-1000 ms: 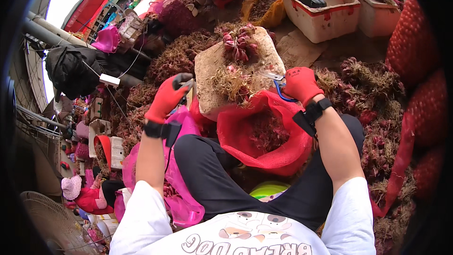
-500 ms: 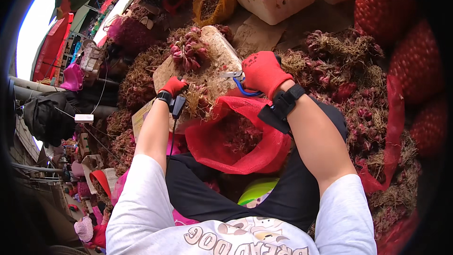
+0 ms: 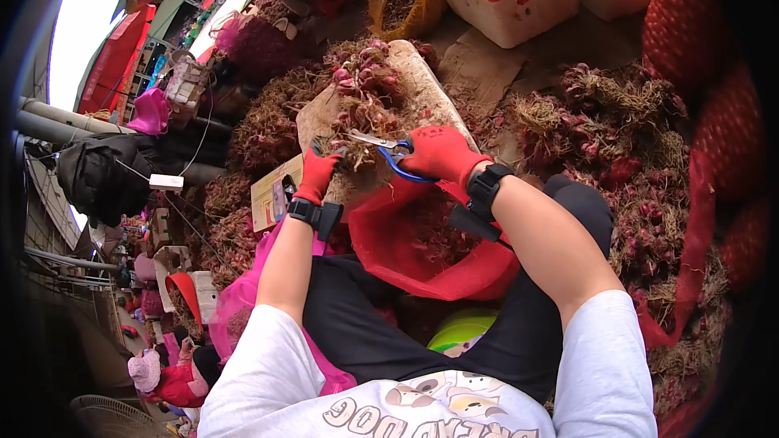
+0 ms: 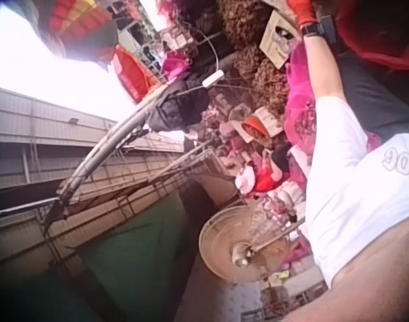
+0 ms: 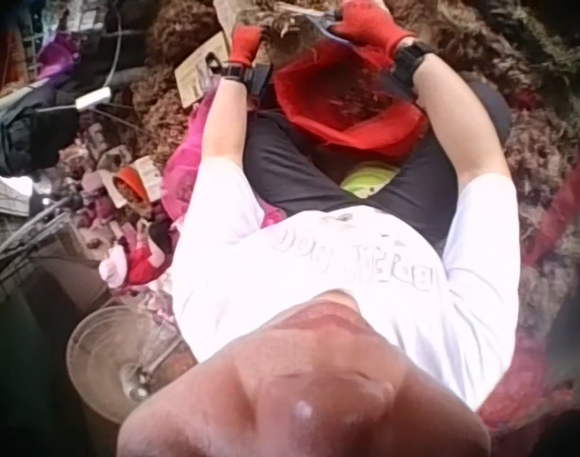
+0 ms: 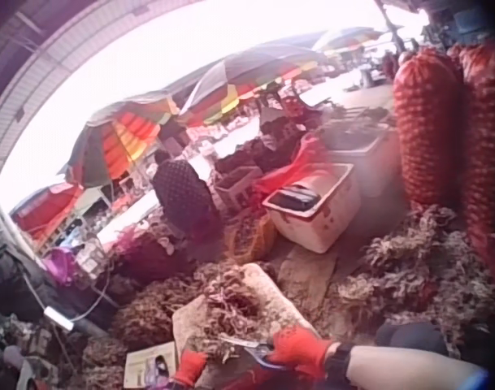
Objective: Trimming the roots and stalks of red shallots using blue scissors and placing them into a red mesh bag.
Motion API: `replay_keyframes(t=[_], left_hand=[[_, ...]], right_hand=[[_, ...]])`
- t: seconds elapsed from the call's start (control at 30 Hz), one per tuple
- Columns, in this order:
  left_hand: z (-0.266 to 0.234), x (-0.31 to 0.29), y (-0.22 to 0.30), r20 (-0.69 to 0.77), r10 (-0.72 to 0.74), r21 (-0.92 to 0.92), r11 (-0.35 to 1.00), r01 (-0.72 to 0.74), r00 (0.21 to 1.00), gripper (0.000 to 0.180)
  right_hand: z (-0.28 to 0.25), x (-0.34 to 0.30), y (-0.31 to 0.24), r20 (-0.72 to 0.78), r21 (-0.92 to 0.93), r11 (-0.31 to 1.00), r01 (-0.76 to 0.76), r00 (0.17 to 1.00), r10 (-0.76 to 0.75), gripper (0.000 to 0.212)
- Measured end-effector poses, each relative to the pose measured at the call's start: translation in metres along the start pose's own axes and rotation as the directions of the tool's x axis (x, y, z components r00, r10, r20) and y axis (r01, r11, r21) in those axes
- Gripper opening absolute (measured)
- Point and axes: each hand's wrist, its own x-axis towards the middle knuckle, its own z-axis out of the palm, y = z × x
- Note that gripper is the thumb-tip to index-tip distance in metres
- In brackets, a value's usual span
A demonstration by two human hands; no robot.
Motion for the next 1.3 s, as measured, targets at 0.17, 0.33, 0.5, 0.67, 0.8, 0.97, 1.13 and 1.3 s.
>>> replay_keyframes(t=[0.17, 0.33, 0.5, 0.67, 0.8, 0.97, 1.13, 1.3], left_hand=[[-0.014, -0.028, -0.051, 0.111, -0.354, -0.262, 0.891, 0.371, 0.929, 0.037], [-0.026, -0.028, -0.022, 0.15, -0.389, -0.27, 0.868, 0.417, 0.909, 0.031], [-0.024, -0.03, -0.001, 0.121, -0.52, -0.505, 0.701, 0.503, 0.846, 0.037], [-0.033, -0.022, -0.04, 0.042, -0.25, 0.109, 0.964, 0.244, 0.967, 0.047], [-0.02, -0.023, -0.039, 0.047, -0.169, -0.022, 0.985, 0.17, 0.985, 0.039], [-0.021, -0.026, -0.027, 0.049, -0.329, -0.158, 0.93, 0.333, 0.943, 0.036], [-0.025, -0.021, -0.043, 0.03, -0.333, -0.101, 0.937, 0.335, 0.942, 0.037], [-0.017, -0.032, -0.008, 0.03, -0.201, 0.121, 0.973, 0.197, 0.979, 0.04]], right_hand=[[0.031, 0.015, 0.009, 0.163, -0.13, 0.982, -0.14, 0.973, 0.16, 0.052], [0.032, 0.023, 0.018, 0.299, 0.192, 0.948, -0.253, 0.935, 0.189, 0.047], [0.02, 0.008, -0.007, 0.575, 0.808, 0.258, -0.529, 0.804, -0.151, 0.028], [0.047, 0.012, -0.024, 0.59, 0.791, 0.318, -0.523, 0.789, -0.171, 0.042], [0.063, 0.023, -0.022, 0.74, 0.662, 0.275, -0.697, 0.667, -0.092, 0.044], [0.06, 0.02, -0.031, 0.663, 0.73, 0.298, -0.615, 0.743, -0.093, 0.051], [0.062, 0.023, -0.03, 0.655, 0.738, 0.309, -0.599, 0.747, -0.115, 0.056], [0.07, 0.023, -0.025, 0.637, 0.753, 0.261, -0.604, 0.768, -0.062, 0.047]])
